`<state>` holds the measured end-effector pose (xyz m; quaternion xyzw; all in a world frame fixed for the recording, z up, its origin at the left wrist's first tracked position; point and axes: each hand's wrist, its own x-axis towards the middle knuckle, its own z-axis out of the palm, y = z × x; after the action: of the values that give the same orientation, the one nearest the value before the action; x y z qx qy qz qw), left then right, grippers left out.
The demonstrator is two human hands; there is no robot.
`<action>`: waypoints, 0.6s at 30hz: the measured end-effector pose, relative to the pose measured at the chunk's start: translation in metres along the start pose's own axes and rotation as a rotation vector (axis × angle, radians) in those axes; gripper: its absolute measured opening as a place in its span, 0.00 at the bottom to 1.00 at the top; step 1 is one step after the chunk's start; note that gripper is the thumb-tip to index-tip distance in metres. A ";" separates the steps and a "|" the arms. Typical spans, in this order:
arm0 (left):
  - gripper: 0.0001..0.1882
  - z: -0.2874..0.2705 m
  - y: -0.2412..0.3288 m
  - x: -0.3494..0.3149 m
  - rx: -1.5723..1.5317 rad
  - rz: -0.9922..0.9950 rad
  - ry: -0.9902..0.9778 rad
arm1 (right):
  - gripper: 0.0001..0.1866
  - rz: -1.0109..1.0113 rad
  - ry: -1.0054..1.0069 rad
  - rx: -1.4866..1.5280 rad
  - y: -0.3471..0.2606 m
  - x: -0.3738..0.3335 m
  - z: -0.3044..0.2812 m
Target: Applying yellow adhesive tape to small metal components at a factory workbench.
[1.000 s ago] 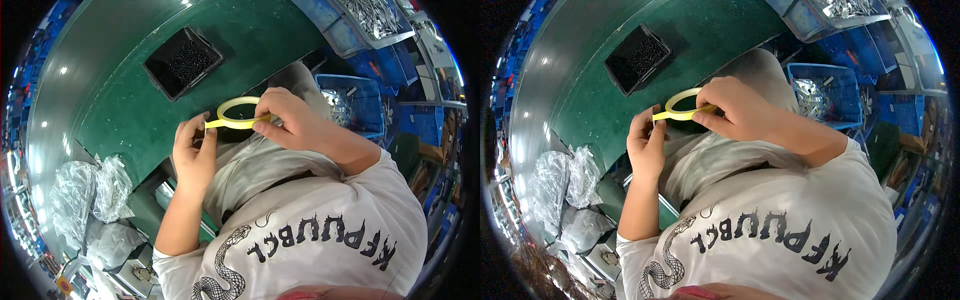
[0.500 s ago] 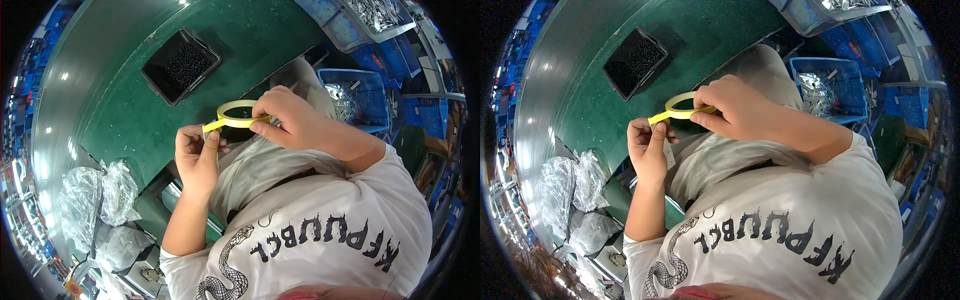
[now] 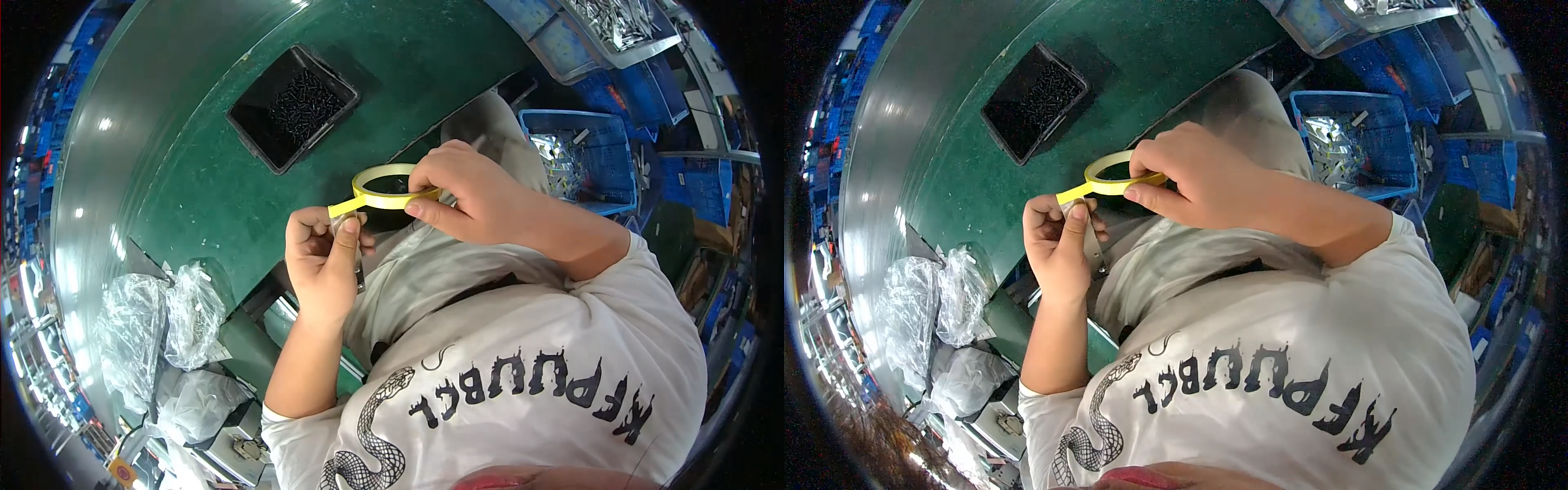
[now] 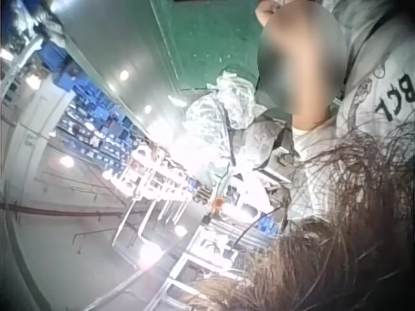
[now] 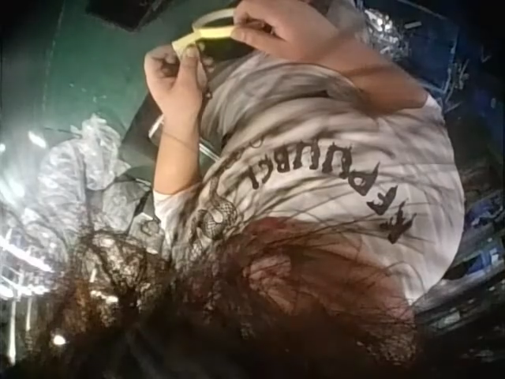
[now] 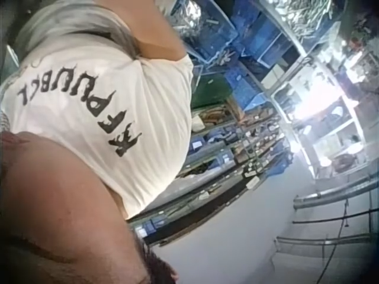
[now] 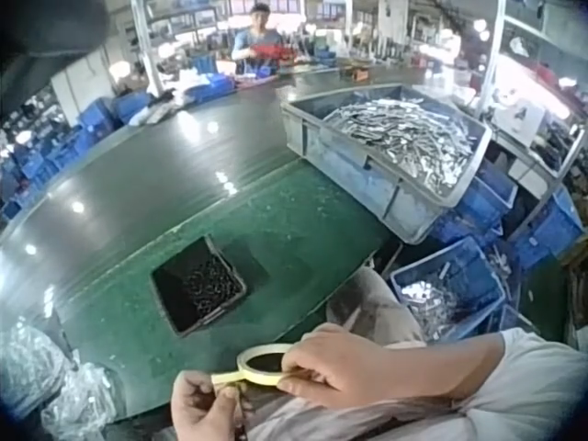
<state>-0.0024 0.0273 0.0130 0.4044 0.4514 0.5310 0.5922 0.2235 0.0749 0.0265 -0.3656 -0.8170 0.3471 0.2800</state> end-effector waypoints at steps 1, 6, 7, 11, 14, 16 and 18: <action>0.10 0.000 0.001 -0.001 0.000 0.000 0.002 | 0.08 0.001 -0.004 -0.001 -0.001 0.000 0.000; 0.22 0.015 0.011 0.000 0.195 -0.030 0.104 | 0.08 0.003 -0.007 -0.005 -0.001 0.000 0.000; 0.22 0.015 0.010 0.000 0.195 -0.030 0.104 | 0.08 0.010 -0.006 0.001 -0.002 0.000 0.000; 0.20 0.004 -0.003 0.000 0.322 0.029 0.164 | 0.09 0.025 -0.015 0.022 -0.005 0.000 -0.001; 0.15 -0.002 -0.007 0.000 0.453 0.134 0.130 | 0.09 0.054 -0.052 0.061 -0.008 0.000 -0.003; 0.13 -0.003 -0.008 -0.001 0.522 0.192 0.109 | 0.09 0.031 -0.040 0.048 -0.008 0.000 -0.003; 0.10 -0.004 -0.008 -0.003 0.631 0.214 0.128 | 0.09 0.004 -0.033 0.037 -0.009 0.000 -0.002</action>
<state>-0.0042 0.0238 0.0041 0.5788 0.5848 0.4483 0.3493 0.2217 0.0713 0.0343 -0.3565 -0.8140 0.3688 0.2726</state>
